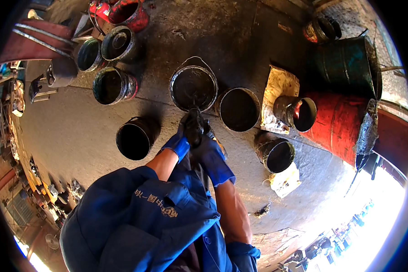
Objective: The person picks up a paint bucket and places it on the floor among other buckets. They then use a power drill with a mixing attachment to stir the contents of the bucket. The person also handles a piece of cloth and a pair of scissors during the process.
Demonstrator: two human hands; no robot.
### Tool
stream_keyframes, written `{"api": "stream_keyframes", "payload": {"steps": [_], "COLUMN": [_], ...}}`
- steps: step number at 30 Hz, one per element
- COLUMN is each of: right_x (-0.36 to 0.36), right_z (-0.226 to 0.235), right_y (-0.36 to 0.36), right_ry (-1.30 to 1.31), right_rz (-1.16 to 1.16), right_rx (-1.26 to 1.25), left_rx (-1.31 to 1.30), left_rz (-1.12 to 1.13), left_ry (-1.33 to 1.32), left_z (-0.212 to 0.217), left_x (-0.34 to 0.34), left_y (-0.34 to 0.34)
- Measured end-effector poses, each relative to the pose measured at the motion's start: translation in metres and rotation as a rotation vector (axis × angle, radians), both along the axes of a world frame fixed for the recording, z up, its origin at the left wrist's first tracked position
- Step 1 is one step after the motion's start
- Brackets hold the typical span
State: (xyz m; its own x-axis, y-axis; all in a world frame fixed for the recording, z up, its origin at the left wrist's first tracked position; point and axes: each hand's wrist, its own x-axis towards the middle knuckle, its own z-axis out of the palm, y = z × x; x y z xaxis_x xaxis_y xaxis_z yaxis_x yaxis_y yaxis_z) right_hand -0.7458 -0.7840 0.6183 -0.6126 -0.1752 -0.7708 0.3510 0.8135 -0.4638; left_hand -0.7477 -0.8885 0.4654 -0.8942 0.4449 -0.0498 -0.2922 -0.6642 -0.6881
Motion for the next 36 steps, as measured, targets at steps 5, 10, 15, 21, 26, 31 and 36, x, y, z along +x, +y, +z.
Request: {"api": "stream_keyframes", "payload": {"steps": [5,10,15,21,26,31,36], "right_x": [-0.004,-0.008,-0.007,-0.003,0.0,-0.001,0.001], "right_z": [0.003,0.008,0.006,0.001,0.001,-0.003,-0.005], "right_y": [-0.005,-0.007,-0.002,-0.002,-0.002,-0.003,-0.003], "right_ry": [-0.004,-0.014,-0.019,-0.015,-0.014,-0.011,-0.011], "right_rz": [0.029,0.057,0.056,0.041,0.046,0.045,0.048], "right_rx": [-0.018,-0.034,-0.024,-0.008,-0.008,-0.011,-0.015], "left_rx": [-0.196,-0.054,-0.091,-0.118,-0.033,0.077,0.038], "left_rz": [-0.095,0.025,-0.093,-0.121,-0.094,-0.063,0.016], "left_ry": [-0.197,0.278,-0.185,-0.138,-0.113,-0.027,0.129], "left_z": [-0.007,-0.005,0.016,0.025,0.006,-0.004,0.008], "left_x": [0.008,0.003,0.004,0.002,0.007,0.003,0.002], "left_y": [-0.011,-0.007,-0.008,-0.01,-0.008,-0.008,-0.006]}}
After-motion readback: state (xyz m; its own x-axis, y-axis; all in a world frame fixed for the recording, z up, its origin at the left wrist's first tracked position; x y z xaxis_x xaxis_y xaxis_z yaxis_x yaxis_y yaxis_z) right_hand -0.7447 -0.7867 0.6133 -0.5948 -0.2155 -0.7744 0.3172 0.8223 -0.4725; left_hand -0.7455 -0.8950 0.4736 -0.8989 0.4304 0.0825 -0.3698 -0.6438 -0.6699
